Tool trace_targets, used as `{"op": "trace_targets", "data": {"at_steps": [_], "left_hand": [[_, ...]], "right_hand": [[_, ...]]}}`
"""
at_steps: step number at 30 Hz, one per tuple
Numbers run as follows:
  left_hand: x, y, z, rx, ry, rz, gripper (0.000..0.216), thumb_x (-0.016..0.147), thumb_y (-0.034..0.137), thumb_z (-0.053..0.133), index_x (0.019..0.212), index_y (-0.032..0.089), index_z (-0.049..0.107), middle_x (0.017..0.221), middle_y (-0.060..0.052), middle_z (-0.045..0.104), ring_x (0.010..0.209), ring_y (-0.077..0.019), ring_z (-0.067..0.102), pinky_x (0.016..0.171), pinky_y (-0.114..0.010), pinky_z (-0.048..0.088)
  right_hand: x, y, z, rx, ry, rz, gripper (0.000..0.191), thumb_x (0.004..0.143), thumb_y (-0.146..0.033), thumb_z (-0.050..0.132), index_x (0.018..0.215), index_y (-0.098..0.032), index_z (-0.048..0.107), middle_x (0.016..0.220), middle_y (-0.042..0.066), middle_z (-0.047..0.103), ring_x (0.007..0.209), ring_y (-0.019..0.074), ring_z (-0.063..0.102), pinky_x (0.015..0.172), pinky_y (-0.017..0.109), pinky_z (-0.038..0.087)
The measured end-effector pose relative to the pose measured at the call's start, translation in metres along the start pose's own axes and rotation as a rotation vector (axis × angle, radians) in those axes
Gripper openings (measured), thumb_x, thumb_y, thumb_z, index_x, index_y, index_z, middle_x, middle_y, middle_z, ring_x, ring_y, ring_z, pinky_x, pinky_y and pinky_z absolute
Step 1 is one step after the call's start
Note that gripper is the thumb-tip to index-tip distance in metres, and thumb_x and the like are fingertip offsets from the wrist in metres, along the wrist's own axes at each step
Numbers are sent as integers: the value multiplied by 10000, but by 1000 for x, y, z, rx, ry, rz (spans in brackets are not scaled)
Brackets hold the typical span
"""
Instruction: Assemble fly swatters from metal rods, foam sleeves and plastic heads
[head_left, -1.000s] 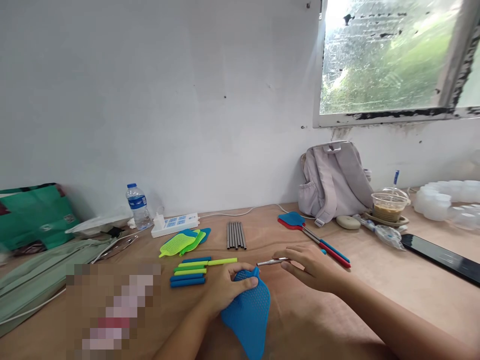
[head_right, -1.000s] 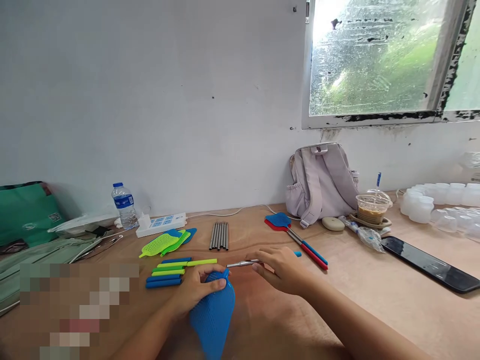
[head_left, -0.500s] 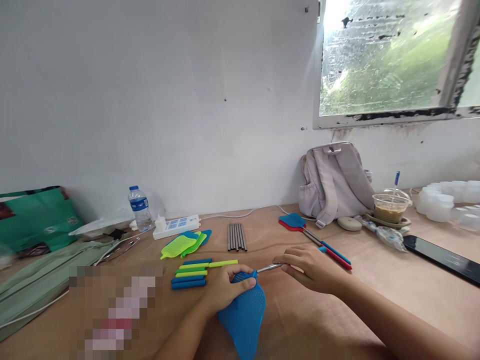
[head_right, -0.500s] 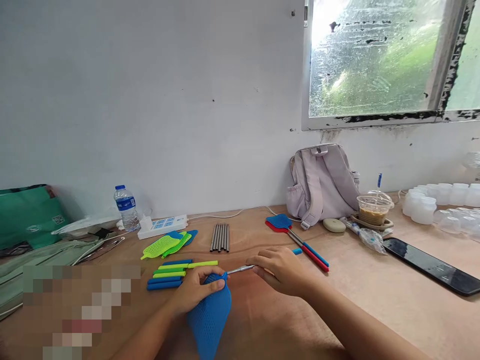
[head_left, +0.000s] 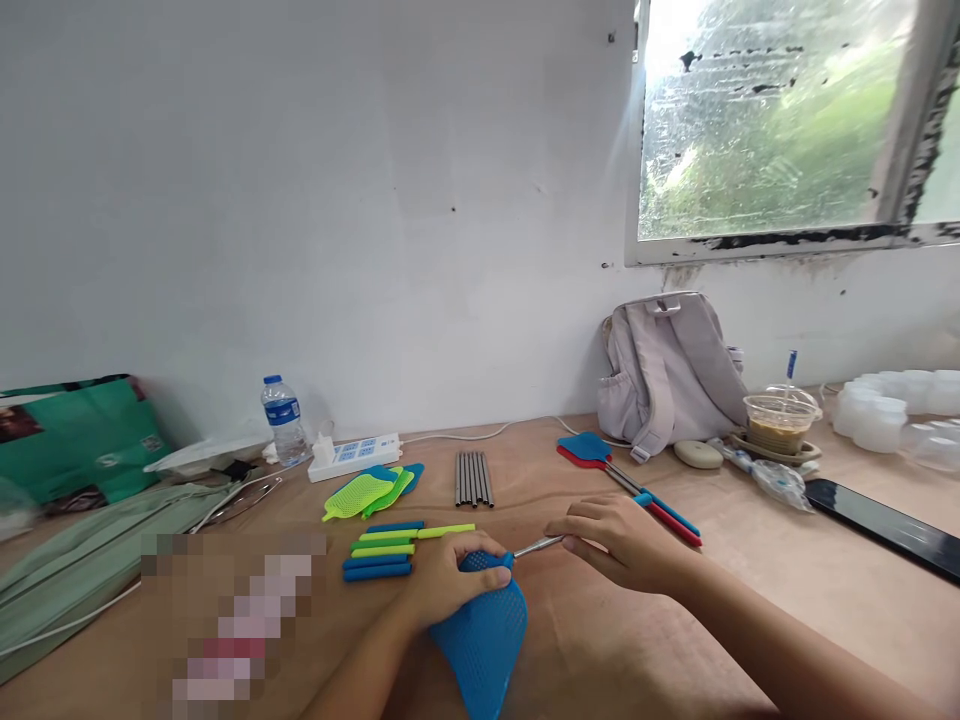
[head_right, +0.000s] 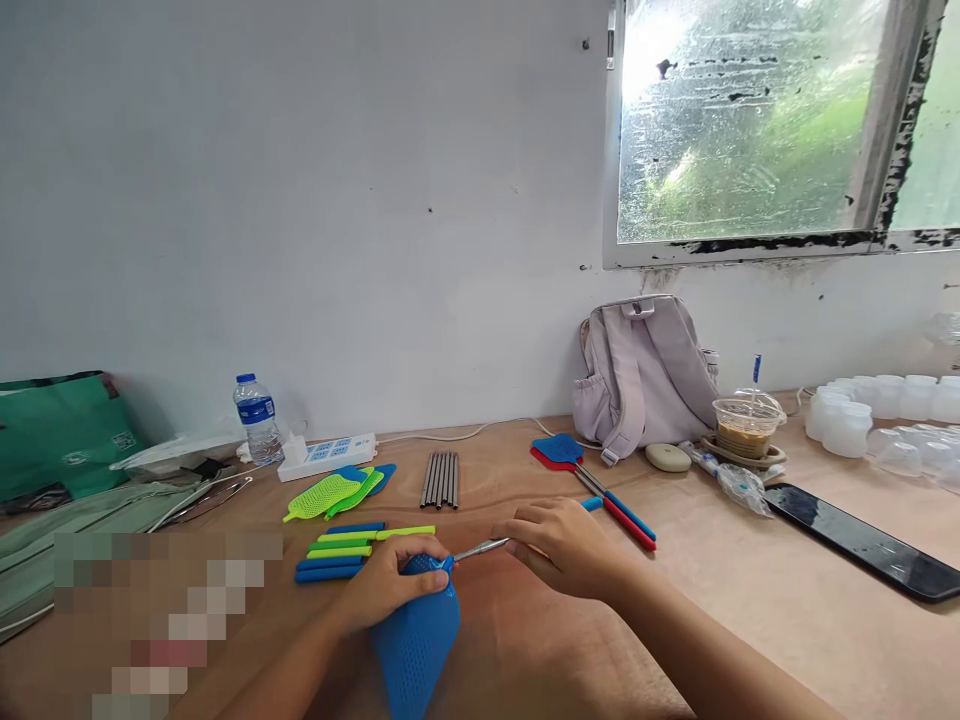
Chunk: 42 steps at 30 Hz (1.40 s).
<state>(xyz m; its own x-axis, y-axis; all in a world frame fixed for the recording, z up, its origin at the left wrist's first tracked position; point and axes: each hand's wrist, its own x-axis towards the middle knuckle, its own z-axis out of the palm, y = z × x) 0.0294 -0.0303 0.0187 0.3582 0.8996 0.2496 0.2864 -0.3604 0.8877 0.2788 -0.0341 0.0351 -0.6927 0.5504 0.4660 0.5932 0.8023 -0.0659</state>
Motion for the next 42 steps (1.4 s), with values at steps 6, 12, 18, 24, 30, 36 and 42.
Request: {"op": "trace_targets", "data": {"at_steps": [6, 12, 18, 24, 30, 36, 42], "left_hand": [[-3, 6, 1, 99, 35, 101, 159, 591, 297, 700, 743, 256, 720, 787, -45, 686, 765, -214, 603, 742, -304, 435], [-7, 14, 3, 101, 58, 202, 125, 622, 291, 674, 737, 261, 713, 752, -48, 682, 731, -211, 594, 720, -308, 423], [-8, 24, 1, 365, 11, 343, 108, 735, 317, 573, 720, 274, 671, 753, -26, 649, 746, -195, 543, 734, -318, 350], [-7, 21, 3, 661, -89, 357, 149, 805, 297, 476, 781, 260, 618, 820, -20, 605, 803, -194, 485, 758, -323, 299], [-7, 14, 4, 646, -74, 374, 109, 796, 275, 500, 747, 239, 590, 783, -9, 587, 735, -172, 475, 700, -306, 275], [-8, 12, 6, 840, -136, 352, 139, 823, 298, 455, 756, 211, 542, 825, -20, 561, 765, -177, 465, 706, -313, 287], [-9, 12, 10, 1018, -164, 331, 155, 845, 297, 417, 768, 196, 506, 853, -15, 544, 783, -176, 441, 715, -329, 300]], "right_hand": [[0, -1, 0, -8, 41, -5, 271, 907, -266, 331, 1050, -239, 560, 760, 35, 622, 699, 143, 537, 602, 254, 323], [0, -5, -3, -24, 46, -11, 275, 908, -266, 325, 1039, -230, 564, 735, 37, 607, 681, 143, 524, 598, 260, 325], [1, -5, -6, -134, 57, -58, 263, 901, -278, 347, 988, -239, 592, 768, 45, 604, 704, 148, 509, 640, 275, 324], [2, -7, -1, -165, 37, -41, 226, 890, -255, 392, 983, -249, 598, 788, 34, 608, 731, 150, 516, 669, 286, 325], [0, -9, 11, -137, 1, -2, 220, 887, -252, 401, 977, -241, 601, 784, 34, 625, 720, 149, 540, 606, 266, 331], [0, -9, 29, -96, -44, 27, 235, 898, -284, 382, 1038, -256, 570, 777, 15, 630, 672, 124, 553, 545, 239, 306], [1, -15, 36, -109, -139, 96, 256, 910, -287, 346, 1078, -288, 540, 817, 1, 626, 666, 122, 561, 540, 223, 298]]}}
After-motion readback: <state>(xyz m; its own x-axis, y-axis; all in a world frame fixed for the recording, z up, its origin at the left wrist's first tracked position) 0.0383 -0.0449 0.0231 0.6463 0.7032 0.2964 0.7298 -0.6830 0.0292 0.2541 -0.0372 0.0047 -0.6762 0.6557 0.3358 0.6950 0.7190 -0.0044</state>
